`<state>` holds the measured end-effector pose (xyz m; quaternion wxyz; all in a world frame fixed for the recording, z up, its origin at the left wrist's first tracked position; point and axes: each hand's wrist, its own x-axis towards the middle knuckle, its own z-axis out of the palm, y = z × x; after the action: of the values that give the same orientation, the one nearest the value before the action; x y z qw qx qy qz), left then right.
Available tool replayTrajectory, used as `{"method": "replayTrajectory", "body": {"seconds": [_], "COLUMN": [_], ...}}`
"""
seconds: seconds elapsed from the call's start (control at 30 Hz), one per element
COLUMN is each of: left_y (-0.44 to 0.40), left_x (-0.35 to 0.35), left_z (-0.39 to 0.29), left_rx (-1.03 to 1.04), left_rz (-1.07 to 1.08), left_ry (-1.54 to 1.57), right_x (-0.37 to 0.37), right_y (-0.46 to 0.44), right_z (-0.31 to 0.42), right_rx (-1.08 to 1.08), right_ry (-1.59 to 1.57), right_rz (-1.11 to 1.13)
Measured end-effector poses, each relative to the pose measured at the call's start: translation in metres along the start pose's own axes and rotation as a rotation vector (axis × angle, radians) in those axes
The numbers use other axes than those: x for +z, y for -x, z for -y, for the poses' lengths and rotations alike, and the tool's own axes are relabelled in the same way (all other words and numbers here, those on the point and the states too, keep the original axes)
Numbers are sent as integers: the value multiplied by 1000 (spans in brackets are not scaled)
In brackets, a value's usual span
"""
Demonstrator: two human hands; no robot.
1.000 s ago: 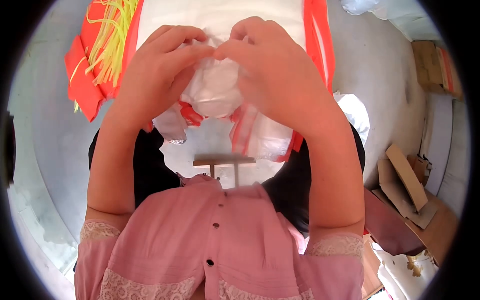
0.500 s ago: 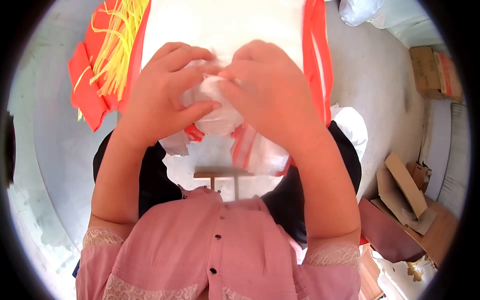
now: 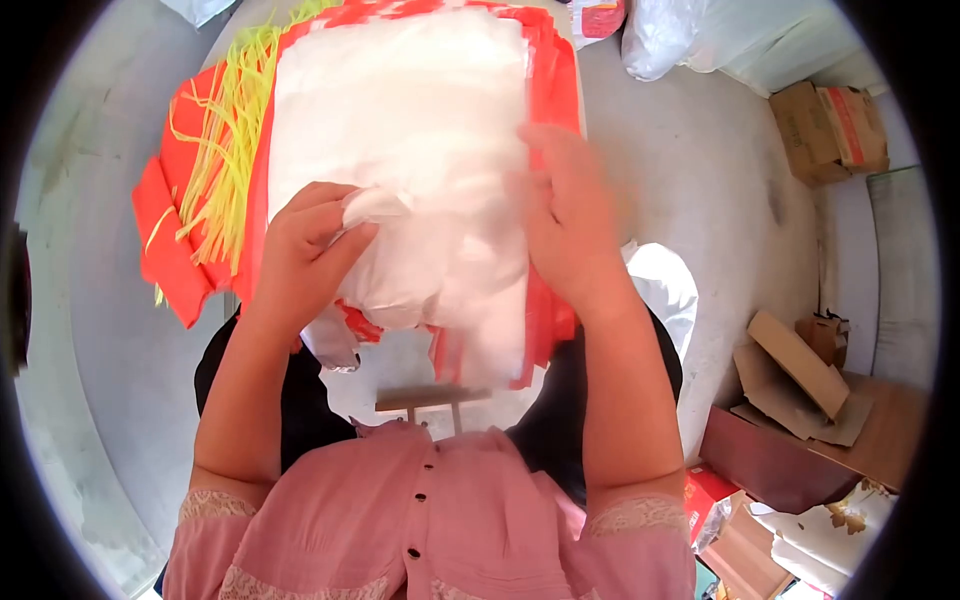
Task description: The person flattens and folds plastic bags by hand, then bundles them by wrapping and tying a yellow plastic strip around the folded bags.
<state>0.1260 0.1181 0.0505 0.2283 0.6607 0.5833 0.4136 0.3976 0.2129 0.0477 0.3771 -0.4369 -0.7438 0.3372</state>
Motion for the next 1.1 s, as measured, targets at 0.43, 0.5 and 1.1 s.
{"method": "replayTrajectory", "body": {"seconds": [0.43,0.5,1.1], "left_y": [0,2,6], "left_x": [0,0,-2], "left_z": [-5,-4,6], "left_rx": [-146,-131,511], "left_rz": [-28,-16,118], "left_ry": [224,183,-479], "right_x": [-1,-5,-37], "right_y": [13,17,16], "right_z": [11,18,30], "right_rx": [102,62,368], "right_ry": [-352,-429,-535], "right_rz": [94,123,788]}}
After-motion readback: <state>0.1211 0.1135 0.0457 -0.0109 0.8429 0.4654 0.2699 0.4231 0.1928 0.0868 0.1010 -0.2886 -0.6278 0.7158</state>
